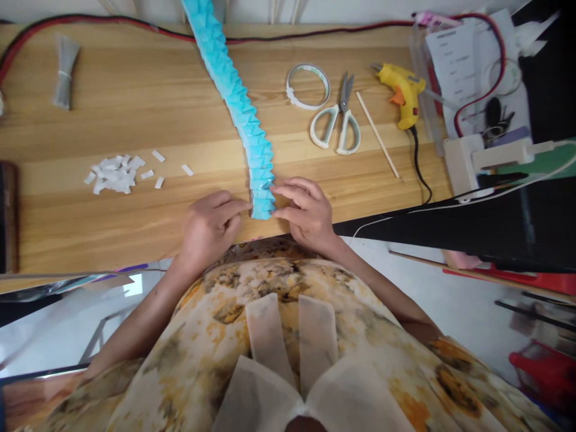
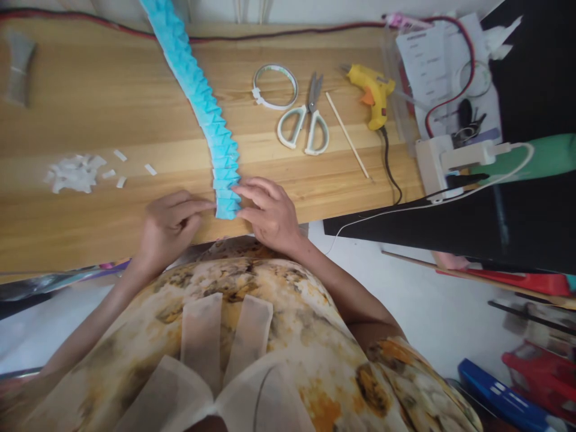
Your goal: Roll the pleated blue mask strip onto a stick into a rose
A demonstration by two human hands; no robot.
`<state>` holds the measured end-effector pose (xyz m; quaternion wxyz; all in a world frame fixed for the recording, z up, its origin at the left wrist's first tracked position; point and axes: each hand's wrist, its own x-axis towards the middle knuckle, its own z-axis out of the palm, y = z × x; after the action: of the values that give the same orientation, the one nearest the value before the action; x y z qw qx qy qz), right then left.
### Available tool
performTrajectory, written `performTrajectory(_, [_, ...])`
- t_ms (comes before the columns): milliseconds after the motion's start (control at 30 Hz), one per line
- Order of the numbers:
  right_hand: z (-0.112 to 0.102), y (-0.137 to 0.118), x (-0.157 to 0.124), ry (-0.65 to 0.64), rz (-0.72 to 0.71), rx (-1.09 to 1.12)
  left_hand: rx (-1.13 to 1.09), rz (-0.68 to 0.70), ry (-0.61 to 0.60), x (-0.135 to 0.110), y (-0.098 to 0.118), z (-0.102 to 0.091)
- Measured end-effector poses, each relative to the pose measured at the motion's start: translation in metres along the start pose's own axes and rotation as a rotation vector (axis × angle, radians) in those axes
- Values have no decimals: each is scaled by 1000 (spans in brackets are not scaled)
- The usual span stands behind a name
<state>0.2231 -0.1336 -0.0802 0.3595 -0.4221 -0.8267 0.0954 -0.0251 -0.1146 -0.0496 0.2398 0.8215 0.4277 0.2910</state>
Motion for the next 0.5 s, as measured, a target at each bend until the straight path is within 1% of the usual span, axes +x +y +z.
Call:
performTrajectory(33, [0, 0, 1, 16, -9, -10, -48, -6, 1, 0, 1, -2])
performTrajectory(100, [1, 0, 1, 47, -32, -28, -97, 27, -11, -1, 1, -4])
performTrajectory(167, [1, 0, 2, 53, -35, -37, -68, 97, -37, -1, 0, -4])
performTrajectory(233, [1, 0, 1, 29, -16, -36, 3, 142, -38, -2, -2, -2])
performTrajectory(367, [-1, 0, 1, -1, 28, 23, 107, 138, -34, -1, -3, 2])
performTrajectory(433, [-3, 0, 2, 20, 39, 55, 107, 140, -43, -1, -2, 2])
performTrajectory(500, [-5, -1, 3, 57, 27, 69, 62, 135, -44, 0, -1, 0])
